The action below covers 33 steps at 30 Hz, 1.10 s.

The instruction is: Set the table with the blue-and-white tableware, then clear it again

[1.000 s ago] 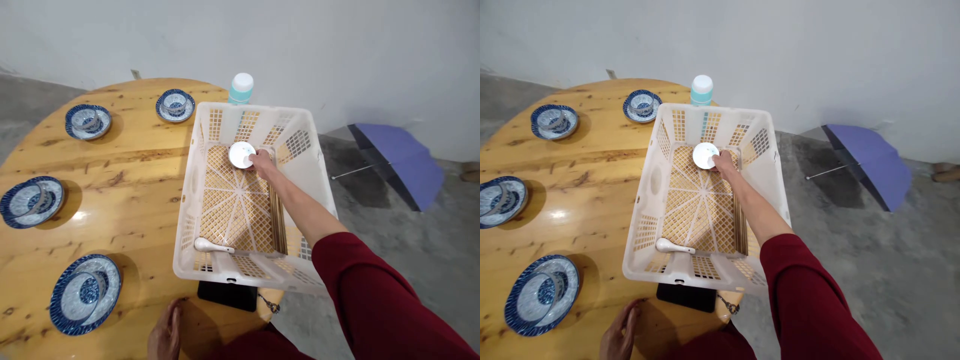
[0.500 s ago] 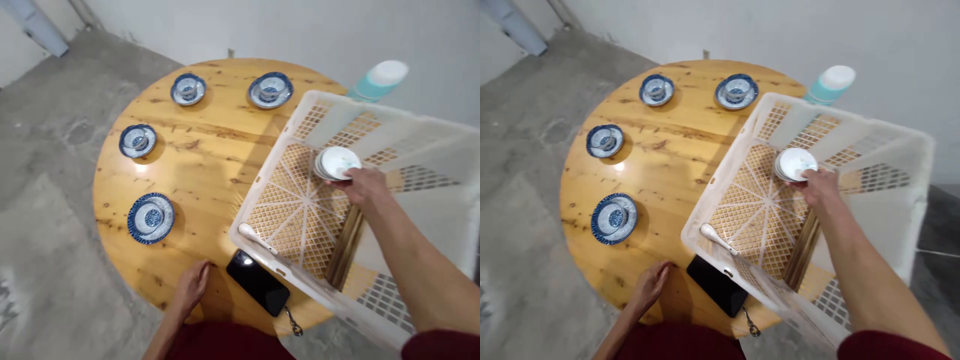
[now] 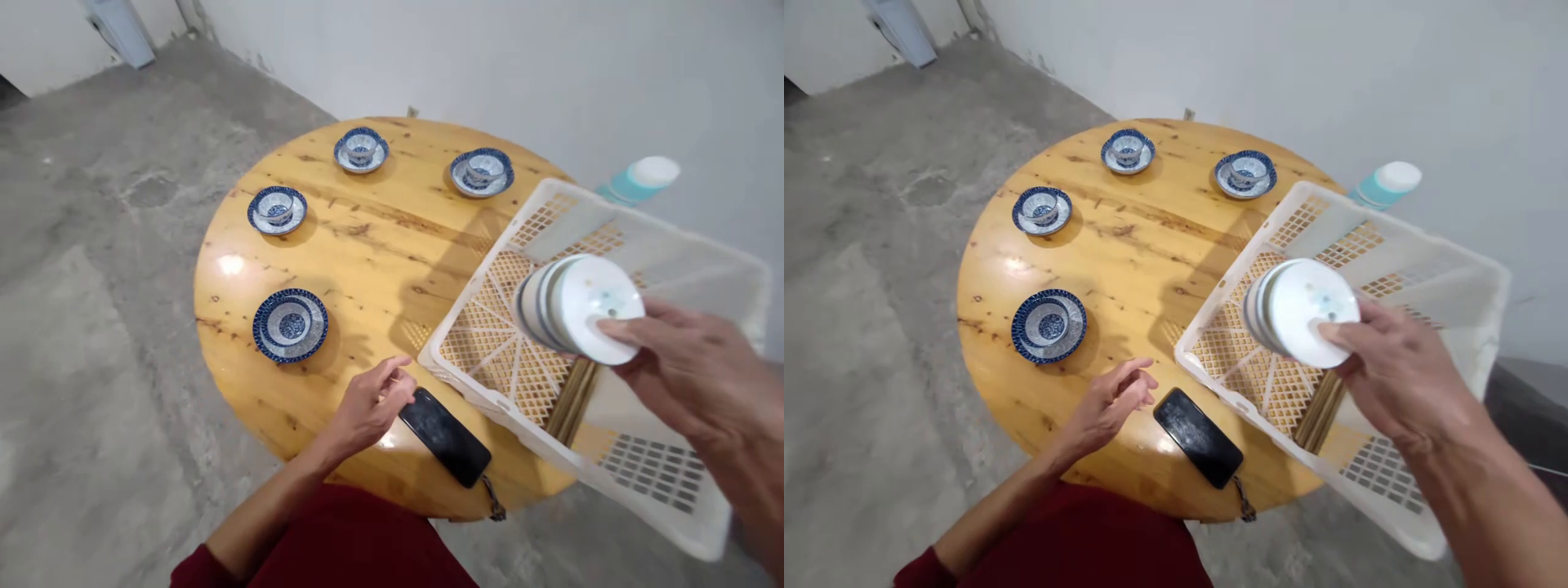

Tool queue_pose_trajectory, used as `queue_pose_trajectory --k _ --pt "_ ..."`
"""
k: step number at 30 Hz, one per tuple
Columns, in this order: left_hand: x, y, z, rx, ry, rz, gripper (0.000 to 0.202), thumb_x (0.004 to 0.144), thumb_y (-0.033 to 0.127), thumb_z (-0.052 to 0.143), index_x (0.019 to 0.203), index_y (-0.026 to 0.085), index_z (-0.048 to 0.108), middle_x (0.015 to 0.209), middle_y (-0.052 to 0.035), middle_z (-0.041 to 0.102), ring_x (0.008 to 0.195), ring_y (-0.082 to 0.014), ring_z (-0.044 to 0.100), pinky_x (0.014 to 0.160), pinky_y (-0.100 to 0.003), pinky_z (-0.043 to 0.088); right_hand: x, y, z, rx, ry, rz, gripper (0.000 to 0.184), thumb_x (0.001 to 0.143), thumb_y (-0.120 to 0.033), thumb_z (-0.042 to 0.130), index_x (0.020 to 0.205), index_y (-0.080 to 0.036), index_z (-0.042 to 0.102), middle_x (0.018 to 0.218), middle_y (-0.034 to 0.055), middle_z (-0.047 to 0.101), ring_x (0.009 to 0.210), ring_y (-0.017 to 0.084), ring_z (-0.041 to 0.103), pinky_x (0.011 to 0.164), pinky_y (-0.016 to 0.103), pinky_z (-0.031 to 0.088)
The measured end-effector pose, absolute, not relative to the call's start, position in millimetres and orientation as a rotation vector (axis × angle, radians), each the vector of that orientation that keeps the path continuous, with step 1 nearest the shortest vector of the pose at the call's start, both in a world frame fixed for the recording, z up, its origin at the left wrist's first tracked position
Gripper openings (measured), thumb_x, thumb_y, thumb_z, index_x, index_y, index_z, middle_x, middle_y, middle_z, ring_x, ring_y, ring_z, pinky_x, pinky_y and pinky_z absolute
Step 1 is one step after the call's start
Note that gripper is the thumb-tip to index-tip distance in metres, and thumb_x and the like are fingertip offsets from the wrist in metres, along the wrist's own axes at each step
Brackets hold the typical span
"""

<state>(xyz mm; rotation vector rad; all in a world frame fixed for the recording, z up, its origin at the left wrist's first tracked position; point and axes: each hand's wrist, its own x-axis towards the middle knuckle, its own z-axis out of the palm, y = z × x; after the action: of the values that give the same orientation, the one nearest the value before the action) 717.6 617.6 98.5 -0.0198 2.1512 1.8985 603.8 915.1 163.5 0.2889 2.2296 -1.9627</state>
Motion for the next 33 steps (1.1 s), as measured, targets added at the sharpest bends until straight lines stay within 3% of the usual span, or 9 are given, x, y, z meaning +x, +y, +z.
queue_pose_trajectory --k 4,7,12,18,24,33 --pt "730 607 115 0.004 1.707 2.122 0.074 0.092 0.06 0.055 0.148 0.015 0.039 0.121 -0.0166 0.061 0.086 -0.0189 0.071 0.071 -0.031 0.06 665 849 167 0.392 2.093 -1.827 0.048 0.065 -0.037 0.081 0.111 -0.024 0.071 0.101 0.0063 0.077 0.093 0.031 0.072 0.074 0.042 0.062" --pt "753 587 115 0.066 1.599 2.109 0.086 0.09 0.063 0.057 0.154 0.014 0.029 0.125 -0.0205 0.06 0.091 -0.0224 0.071 0.074 -0.034 0.06 704 809 147 0.312 2.023 -1.755 0.058 0.063 -0.038 0.082 0.116 -0.018 0.07 0.101 0.0092 0.077 0.091 0.03 0.072 0.073 0.039 0.061" --pt "794 548 100 -0.015 1.787 1.89 0.069 0.095 0.058 0.051 0.149 0.019 0.039 0.117 -0.0122 0.068 0.089 -0.0207 0.069 0.082 -0.034 0.058 760 759 100 0.296 2.029 -1.738 0.059 0.066 -0.042 0.076 0.119 -0.016 0.068 0.105 0.0116 0.076 0.09 0.03 0.07 0.073 0.038 0.06" --pt "835 516 77 -0.194 2.061 1.592 0.063 0.099 0.057 0.036 0.146 0.016 0.047 0.13 -0.0143 0.066 0.112 -0.0275 0.064 0.101 -0.042 0.049 809 713 65 0.239 2.148 -1.731 0.05 0.072 -0.042 0.067 0.114 -0.016 0.067 0.108 0.0116 0.074 0.095 0.03 0.069 0.08 0.039 0.059" --pt "871 511 64 -0.325 2.103 1.673 0.061 0.1 0.055 0.036 0.147 0.018 0.048 0.134 -0.0136 0.066 0.116 -0.027 0.064 0.102 -0.041 0.049 836 698 49 0.142 2.185 -1.671 0.045 0.077 -0.042 0.06 0.113 -0.016 0.065 0.104 0.0107 0.073 0.092 0.028 0.069 0.081 0.039 0.058" --pt "912 554 59 -0.417 2.118 1.642 0.056 0.101 0.048 0.032 0.139 0.013 0.05 0.127 -0.0163 0.067 0.111 -0.0255 0.064 0.102 -0.04 0.047 883 736 28 0.026 2.214 -1.631 0.05 0.086 -0.047 0.052 0.125 -0.017 0.062 0.123 0.013 0.07 0.11 0.029 0.066 0.098 0.043 0.053"
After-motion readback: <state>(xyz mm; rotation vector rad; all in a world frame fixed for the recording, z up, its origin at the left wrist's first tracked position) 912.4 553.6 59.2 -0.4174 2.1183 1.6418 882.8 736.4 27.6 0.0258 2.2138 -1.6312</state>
